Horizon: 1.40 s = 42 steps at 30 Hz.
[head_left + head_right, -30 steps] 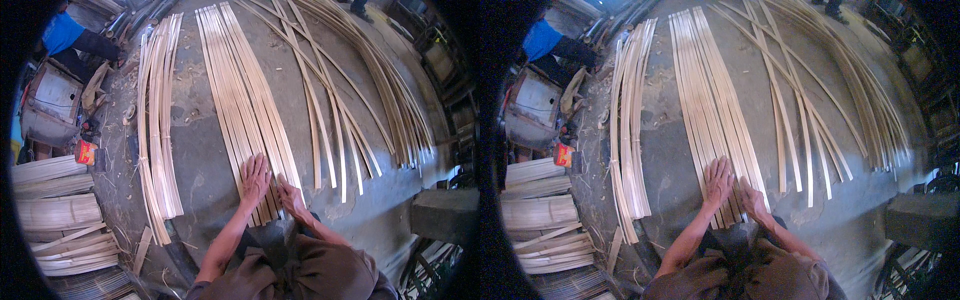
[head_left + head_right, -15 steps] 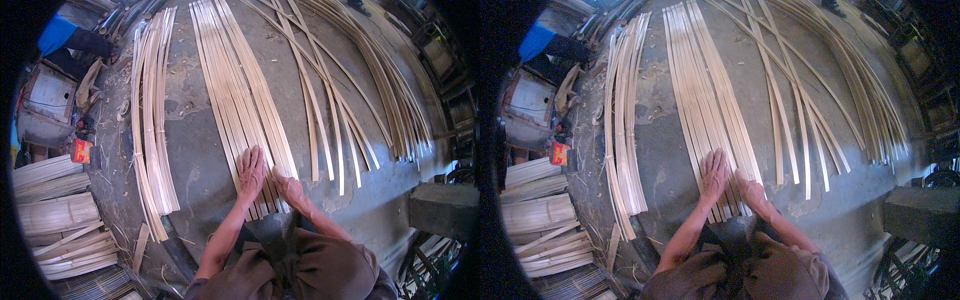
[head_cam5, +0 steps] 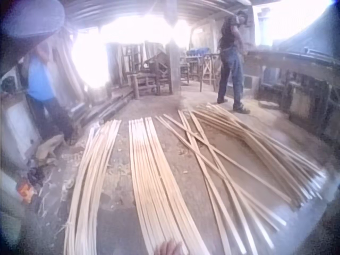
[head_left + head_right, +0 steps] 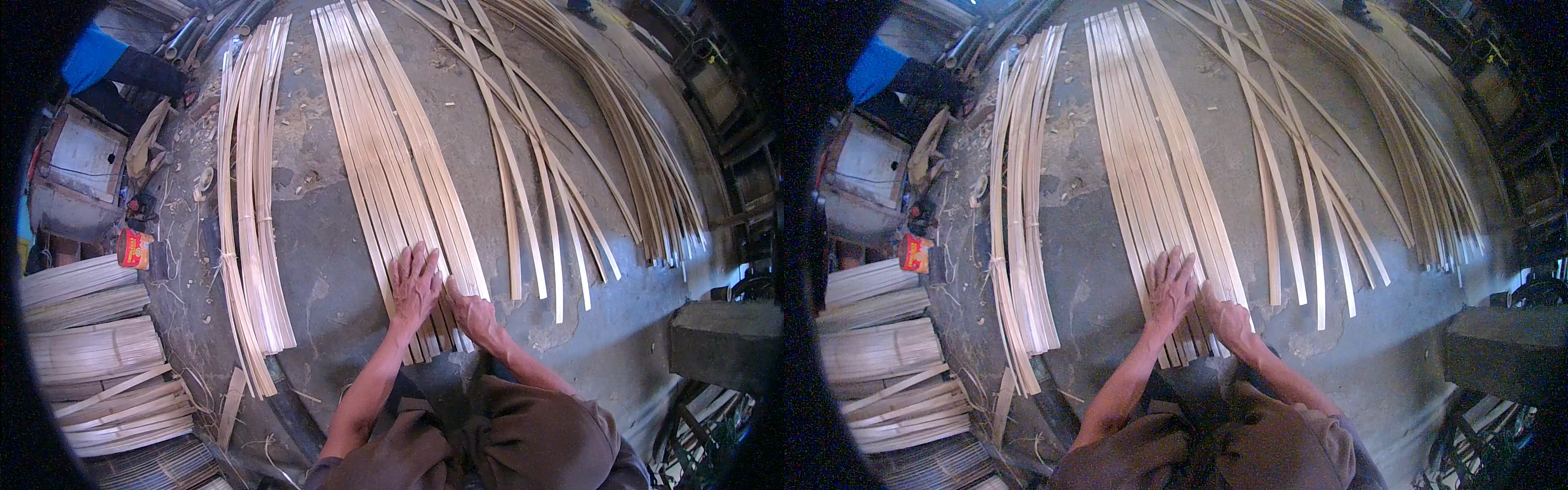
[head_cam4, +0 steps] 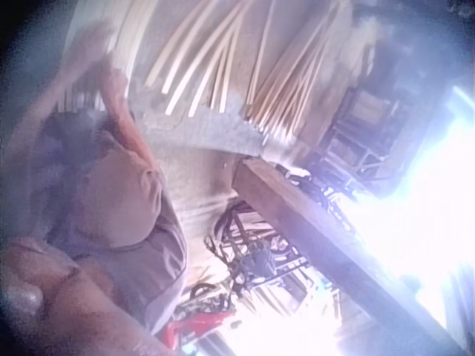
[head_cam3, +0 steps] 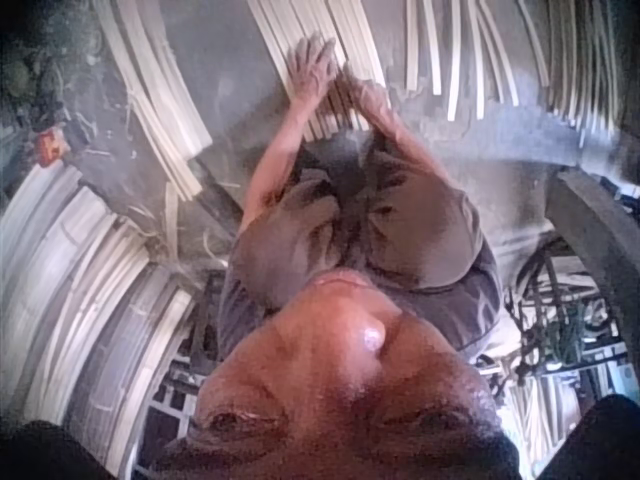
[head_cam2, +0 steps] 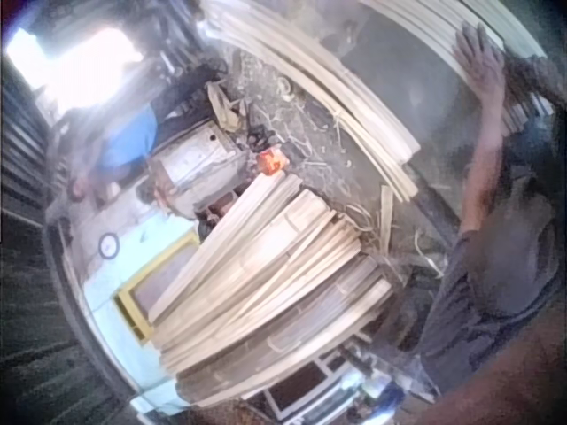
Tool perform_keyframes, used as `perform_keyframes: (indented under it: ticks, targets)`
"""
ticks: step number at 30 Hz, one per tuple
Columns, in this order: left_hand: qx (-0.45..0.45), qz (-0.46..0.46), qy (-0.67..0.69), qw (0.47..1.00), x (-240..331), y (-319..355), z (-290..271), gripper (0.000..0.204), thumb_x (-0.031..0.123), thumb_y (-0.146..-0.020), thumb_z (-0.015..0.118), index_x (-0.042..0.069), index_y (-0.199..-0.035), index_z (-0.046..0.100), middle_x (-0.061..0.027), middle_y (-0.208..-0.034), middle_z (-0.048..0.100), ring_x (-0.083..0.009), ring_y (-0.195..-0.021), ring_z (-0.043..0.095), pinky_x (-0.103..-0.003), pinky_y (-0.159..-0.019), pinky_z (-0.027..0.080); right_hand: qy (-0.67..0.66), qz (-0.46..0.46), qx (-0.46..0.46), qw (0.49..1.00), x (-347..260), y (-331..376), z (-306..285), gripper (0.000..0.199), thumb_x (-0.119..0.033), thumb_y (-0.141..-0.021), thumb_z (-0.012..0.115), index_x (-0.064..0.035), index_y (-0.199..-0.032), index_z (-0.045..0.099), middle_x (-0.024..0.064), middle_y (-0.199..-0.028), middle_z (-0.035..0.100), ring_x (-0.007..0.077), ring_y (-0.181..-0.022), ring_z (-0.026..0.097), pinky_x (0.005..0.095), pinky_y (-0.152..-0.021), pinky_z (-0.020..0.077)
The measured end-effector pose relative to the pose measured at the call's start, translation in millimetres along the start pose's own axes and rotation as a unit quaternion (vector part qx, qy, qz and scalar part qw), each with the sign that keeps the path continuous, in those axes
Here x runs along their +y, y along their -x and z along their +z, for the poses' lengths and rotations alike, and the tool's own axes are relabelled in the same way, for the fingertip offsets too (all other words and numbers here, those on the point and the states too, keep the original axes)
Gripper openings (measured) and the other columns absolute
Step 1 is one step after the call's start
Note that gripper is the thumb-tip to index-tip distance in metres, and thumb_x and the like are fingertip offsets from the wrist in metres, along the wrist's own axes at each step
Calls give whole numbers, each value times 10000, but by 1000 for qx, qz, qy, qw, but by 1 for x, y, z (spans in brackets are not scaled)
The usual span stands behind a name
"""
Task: The person sits on the floor and sorts long thin wooden strips by hand. They repeatedly pick up strips, align them, and place them into neat piles on the floor.
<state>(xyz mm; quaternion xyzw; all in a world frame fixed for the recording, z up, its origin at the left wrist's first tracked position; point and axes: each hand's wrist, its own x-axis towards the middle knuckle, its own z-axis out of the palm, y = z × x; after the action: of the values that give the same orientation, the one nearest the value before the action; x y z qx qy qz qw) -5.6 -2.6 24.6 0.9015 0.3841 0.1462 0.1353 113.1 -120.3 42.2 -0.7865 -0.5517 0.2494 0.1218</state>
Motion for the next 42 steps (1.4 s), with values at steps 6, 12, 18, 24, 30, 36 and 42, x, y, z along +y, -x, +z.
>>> perform_keyframes:
  ticks: [6,12,18,24,30,36,42]
  targets:
    - [-21,-6,-1,1000,10,1,-4,591,369,-909,588,131,-1431,446,-146,-1521,325,-407,-1407,261,-596,-1146,165,13,13,-31,999,4,2,-7,505,-313,-978,498,-176,-1453,396,214,-706,657,410,-618,660,508,-544,517]
    - [-33,10,-42,999,9,6,14,648,378,-939,544,113,-1494,342,-99,-1575,260,-335,-1463,198,-572,-1179,96,-47,3,140,989,21,1,-27,435,-227,-949,551,-116,-1368,513,182,-819,630,392,-690,648,494,-612,522]
    - [-55,30,-37,997,12,6,15,642,340,-948,535,106,-1506,320,-66,-1580,261,-283,-1464,213,-546,-1186,103,-12,7,204,979,48,-6,-14,485,-193,-893,597,-99,-1360,507,158,-995,584,365,-880,605,475,-740,510]
    - [-52,27,-28,998,8,5,14,634,332,-942,544,105,-1496,337,-67,-1570,277,-288,-1455,227,-556,-1178,123,35,-2,186,982,27,2,-14,513,-169,-888,596,-53,-1376,489,177,-1011,579,354,-921,577,449,-818,478]
    - [-55,11,-21,998,20,-1,8,621,345,-928,565,82,-1459,378,-81,-1538,307,-315,-1438,241,-578,-1167,132,-38,62,166,983,47,-8,-5,556,-179,-866,600,-123,-1398,453,179,-1040,585,398,-929,586,495,-796,486]
    - [-45,12,-37,998,26,-5,13,629,380,-928,559,104,-1460,369,-107,-1520,298,-341,-1424,235,-594,-1159,134,-149,70,240,957,63,-15,-15,255,-185,-942,539,-24,-1129,604,250,-847,659,404,-827,651,494,-730,499]
    - [-29,15,-51,998,19,2,19,644,405,-927,548,157,-1488,352,-104,-1527,279,-334,-1432,219,-605,-1161,102,-268,114,235,927,27,1,-33,220,-211,-965,574,-50,-1114,589,223,-804,670,400,-707,673,464,-606,516]
